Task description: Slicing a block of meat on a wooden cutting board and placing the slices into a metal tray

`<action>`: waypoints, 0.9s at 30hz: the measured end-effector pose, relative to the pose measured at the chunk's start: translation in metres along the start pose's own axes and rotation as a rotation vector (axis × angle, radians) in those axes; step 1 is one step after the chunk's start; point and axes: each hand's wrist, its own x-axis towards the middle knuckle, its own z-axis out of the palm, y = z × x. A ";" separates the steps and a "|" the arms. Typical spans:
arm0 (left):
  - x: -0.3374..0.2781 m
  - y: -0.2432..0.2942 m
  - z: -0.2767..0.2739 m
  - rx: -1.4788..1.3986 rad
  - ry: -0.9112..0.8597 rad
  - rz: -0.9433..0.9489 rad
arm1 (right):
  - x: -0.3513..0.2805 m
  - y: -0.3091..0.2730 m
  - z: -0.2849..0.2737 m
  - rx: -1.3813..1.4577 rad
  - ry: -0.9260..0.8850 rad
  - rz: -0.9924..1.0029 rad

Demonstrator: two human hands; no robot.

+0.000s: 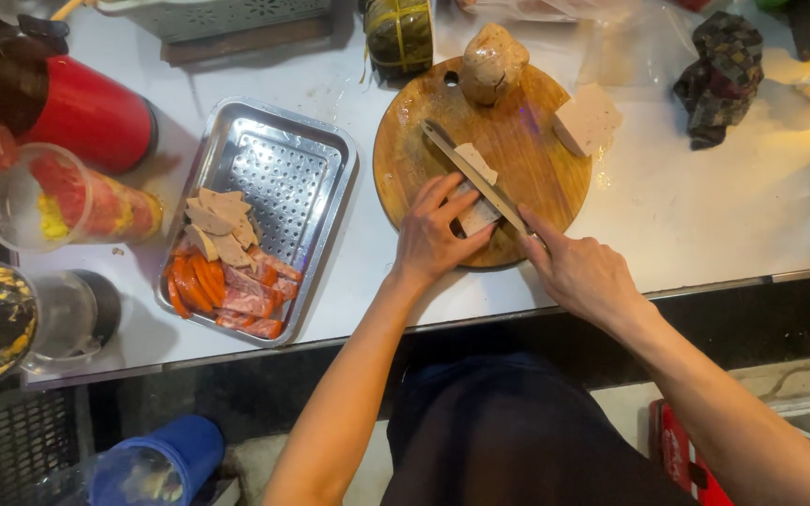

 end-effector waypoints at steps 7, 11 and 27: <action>-0.003 -0.010 0.009 -0.019 0.069 0.024 | -0.065 -0.002 -0.015 0.052 -0.135 0.128; -0.005 -0.012 0.010 0.020 0.090 0.062 | -0.084 0.002 -0.008 0.093 -0.151 0.204; -0.002 -0.004 -0.003 -0.009 0.017 0.106 | -0.040 -0.006 -0.004 0.068 0.010 0.052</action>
